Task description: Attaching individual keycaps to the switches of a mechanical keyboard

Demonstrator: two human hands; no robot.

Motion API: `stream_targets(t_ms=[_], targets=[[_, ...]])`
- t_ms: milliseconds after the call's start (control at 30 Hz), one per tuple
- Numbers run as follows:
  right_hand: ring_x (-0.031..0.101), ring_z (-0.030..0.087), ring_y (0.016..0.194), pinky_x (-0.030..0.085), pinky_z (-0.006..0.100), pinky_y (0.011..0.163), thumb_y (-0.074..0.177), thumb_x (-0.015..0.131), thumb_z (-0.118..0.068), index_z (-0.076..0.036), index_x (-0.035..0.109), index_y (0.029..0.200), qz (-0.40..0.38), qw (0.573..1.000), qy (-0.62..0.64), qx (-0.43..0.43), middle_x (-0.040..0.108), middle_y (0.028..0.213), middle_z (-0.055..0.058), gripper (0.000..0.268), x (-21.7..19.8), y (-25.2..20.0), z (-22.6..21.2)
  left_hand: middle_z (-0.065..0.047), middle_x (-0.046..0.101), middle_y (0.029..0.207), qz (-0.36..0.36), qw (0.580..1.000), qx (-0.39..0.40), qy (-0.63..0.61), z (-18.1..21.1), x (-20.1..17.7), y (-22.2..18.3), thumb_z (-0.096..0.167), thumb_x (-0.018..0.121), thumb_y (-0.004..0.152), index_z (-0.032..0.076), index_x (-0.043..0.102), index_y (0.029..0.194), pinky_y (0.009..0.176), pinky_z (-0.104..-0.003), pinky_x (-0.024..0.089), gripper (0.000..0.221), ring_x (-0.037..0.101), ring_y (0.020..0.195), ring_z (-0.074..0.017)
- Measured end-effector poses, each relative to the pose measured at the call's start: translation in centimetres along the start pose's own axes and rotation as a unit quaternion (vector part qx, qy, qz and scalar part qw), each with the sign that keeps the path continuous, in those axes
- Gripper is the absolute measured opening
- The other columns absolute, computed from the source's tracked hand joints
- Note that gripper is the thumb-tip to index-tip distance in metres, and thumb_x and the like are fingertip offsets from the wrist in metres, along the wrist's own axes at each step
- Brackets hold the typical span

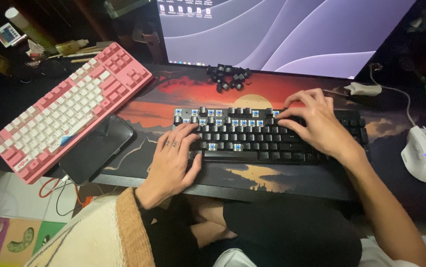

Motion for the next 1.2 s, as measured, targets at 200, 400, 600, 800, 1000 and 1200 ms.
stream_targets(t_ms=[200,400,600,800,1000,1200], targets=[[0.056,0.033,0.147,0.042,0.057,0.123,0.103,0.092,-0.044,-0.029,0.095,0.112,-0.037,0.998,-0.035,0.040,0.074,0.137,-0.003,0.018,0.0,1.5,0.5,-0.016,0.064,0.171,0.003,1.000,-0.004,0.010,-0.2,0.4,-0.2,0.036,0.061,0.119,0.010,0.065,0.152,0.131,-0.054,0.041,0.042,0.058,0.164,-0.0365],[0.060,0.042,0.152,0.045,0.065,0.124,0.096,0.099,-0.051,-0.027,0.099,0.103,-0.103,0.991,-0.028,0.077,0.079,0.139,0.006,0.024,0.1,3.5,1.3,-0.015,0.063,0.171,0.004,1.000,0.002,0.018,-0.1,0.1,-0.1,0.037,0.061,0.120,0.011,0.064,0.153,0.131,-0.053,0.042,0.042,0.058,0.164,-0.0363],[0.087,0.048,0.106,0.061,0.061,0.107,0.128,0.066,-0.030,-0.004,0.086,0.093,-0.069,0.978,0.198,-0.006,0.090,0.095,0.022,0.048,-1.8,6.5,-1.3,-0.016,0.064,0.170,0.006,1.000,0.001,0.007,-0.1,0.1,-0.1,0.038,0.061,0.120,0.010,0.064,0.152,0.130,-0.054,0.042,0.043,0.059,0.164,-0.0370],[0.082,0.047,0.128,0.067,0.063,0.104,0.111,0.081,-0.014,-0.010,0.078,0.154,0.044,0.993,-0.074,-0.085,0.080,0.139,0.018,0.043,0.7,13.1,-2.3,-0.016,0.064,0.172,0.008,1.000,0.003,0.004,-0.4,0.6,-0.3,0.036,0.061,0.119,0.010,0.064,0.153,0.129,-0.054,0.043,0.043,0.059,0.163,-0.0375],[0.085,0.035,0.117,0.072,0.056,0.093,0.115,0.081,-0.030,-0.018,0.081,0.138,0.036,0.988,-0.130,-0.071,0.079,0.119,0.005,0.026,4.0,17.4,0.2,-0.016,0.065,0.170,0.015,1.000,0.003,0.003,-0.1,0.0,0.0,0.037,0.063,0.118,0.010,0.065,0.151,0.128,-0.054,0.044,0.043,0.060,0.162,-0.0367],[0.086,0.052,0.106,0.070,0.063,0.089,0.110,0.090,-0.029,-0.004,0.078,0.130,0.063,0.995,0.068,-0.035,0.088,0.113,0.023,0.033,1.2,15.0,0.3,-0.016,0.065,0.171,0.013,1.000,0.002,-0.006,-0.1,0.0,0.0,0.035,0.062,0.118,0.009,0.065,0.151,0.127,-0.053,0.044,0.042,0.060,0.162,-0.0380]])
Point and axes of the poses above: each hand's wrist, its own y-axis towards the middle knuckle, its own x-axis out of the palm, z = x × y, the point moved 10 cm from there along y, towards the middle knuckle
